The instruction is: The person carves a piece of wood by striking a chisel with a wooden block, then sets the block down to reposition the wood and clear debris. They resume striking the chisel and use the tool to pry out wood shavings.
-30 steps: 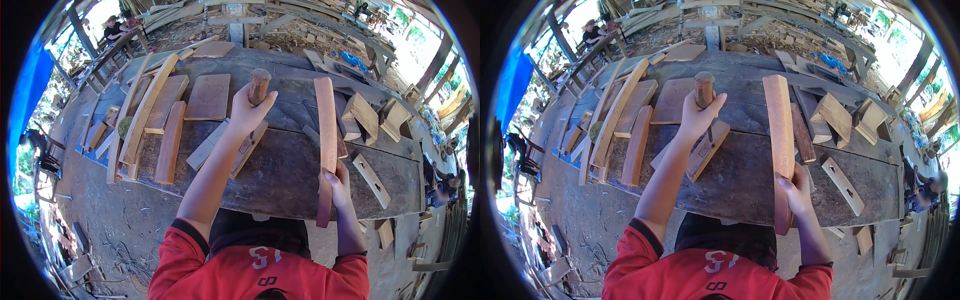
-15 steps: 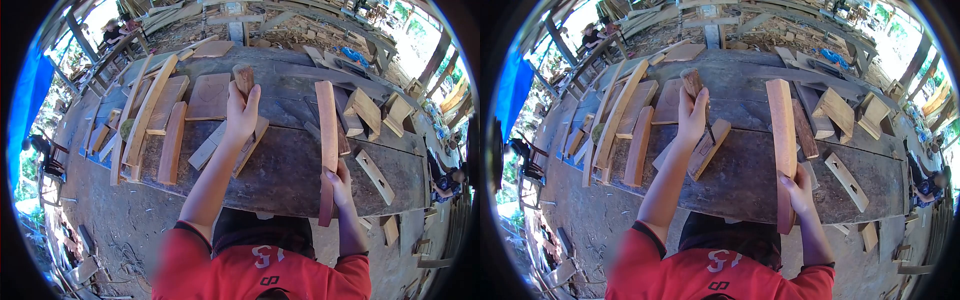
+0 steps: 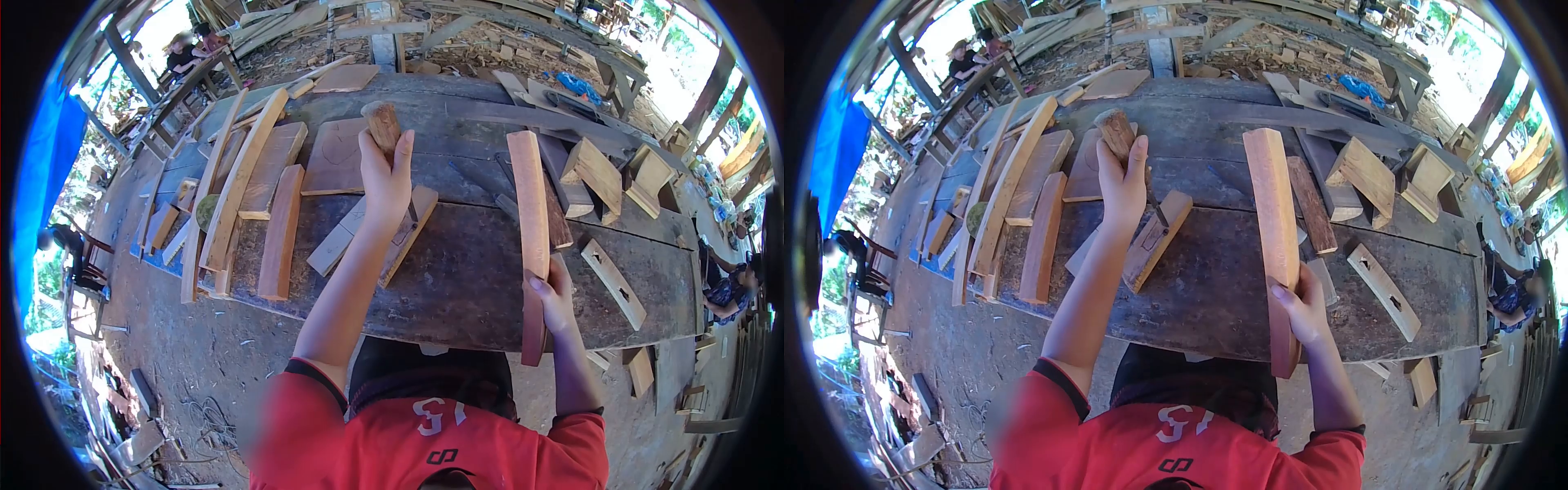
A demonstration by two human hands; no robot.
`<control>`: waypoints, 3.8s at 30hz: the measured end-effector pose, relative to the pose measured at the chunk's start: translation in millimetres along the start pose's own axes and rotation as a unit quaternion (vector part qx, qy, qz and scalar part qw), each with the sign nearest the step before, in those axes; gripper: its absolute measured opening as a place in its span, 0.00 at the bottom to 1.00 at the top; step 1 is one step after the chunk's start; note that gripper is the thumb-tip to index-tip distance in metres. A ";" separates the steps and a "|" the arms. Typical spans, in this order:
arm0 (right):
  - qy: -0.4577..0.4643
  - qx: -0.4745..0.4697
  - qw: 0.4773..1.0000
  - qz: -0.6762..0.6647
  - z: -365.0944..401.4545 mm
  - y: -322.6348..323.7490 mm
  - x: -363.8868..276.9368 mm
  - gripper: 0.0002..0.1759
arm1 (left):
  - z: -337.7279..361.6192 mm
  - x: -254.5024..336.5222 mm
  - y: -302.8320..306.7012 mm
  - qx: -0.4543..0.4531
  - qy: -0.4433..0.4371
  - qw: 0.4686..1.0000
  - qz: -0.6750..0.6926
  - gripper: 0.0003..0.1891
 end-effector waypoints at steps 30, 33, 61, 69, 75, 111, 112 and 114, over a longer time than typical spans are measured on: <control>0.036 -0.059 0.996 0.062 -1.9 -5.8 -7.4 0.32 | -6.1 -17.9 33.3 0.078 -0.027 0.991 0.108 0.12; 0.035 -0.063 0.995 0.063 -2.0 -6.6 -6.9 0.32 | -6.5 -8.5 29.7 0.076 -0.089 0.991 0.066 0.13; 0.029 -0.065 0.994 0.078 4.2 -4.6 -5.5 0.33 | -17.1 -12.0 -2.2 0.000 -0.073 0.997 -0.031 0.17; 0.050 -0.065 0.992 0.096 5.2 -7.2 -9.2 0.32 | -36.3 -71.1 37.0 0.076 -0.004 0.991 0.113 0.12; 0.038 -0.059 0.993 0.095 6.8 -8.3 -11.1 0.32 | -32.2 -54.8 26.4 0.059 -0.009 0.994 0.089 0.13; 0.032 -0.070 0.993 0.094 7.9 -7.4 -7.2 0.32 | -12.4 3.9 -14.8 -0.026 -0.097 0.995 -0.028 0.14; 0.031 -0.073 0.992 0.094 8.0 -7.7 -7.1 0.32 | -13.2 -0.3 -14.5 -0.027 -0.087 0.996 -0.015 0.15; 0.025 -0.074 0.992 0.095 8.6 -7.7 -7.6 0.32 | -12.3 -1.3 -14.6 -0.024 -0.092 0.995 -0.018 0.15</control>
Point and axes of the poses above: each hand's wrist, its own z-axis away from the middle knuckle, its own y-axis out of the back of the hand, x = y × z, the point moved 9 cm from there along -z, towards the middle knuckle, and after that the axes turned 4 degrees about z, right-handed, at the moved point
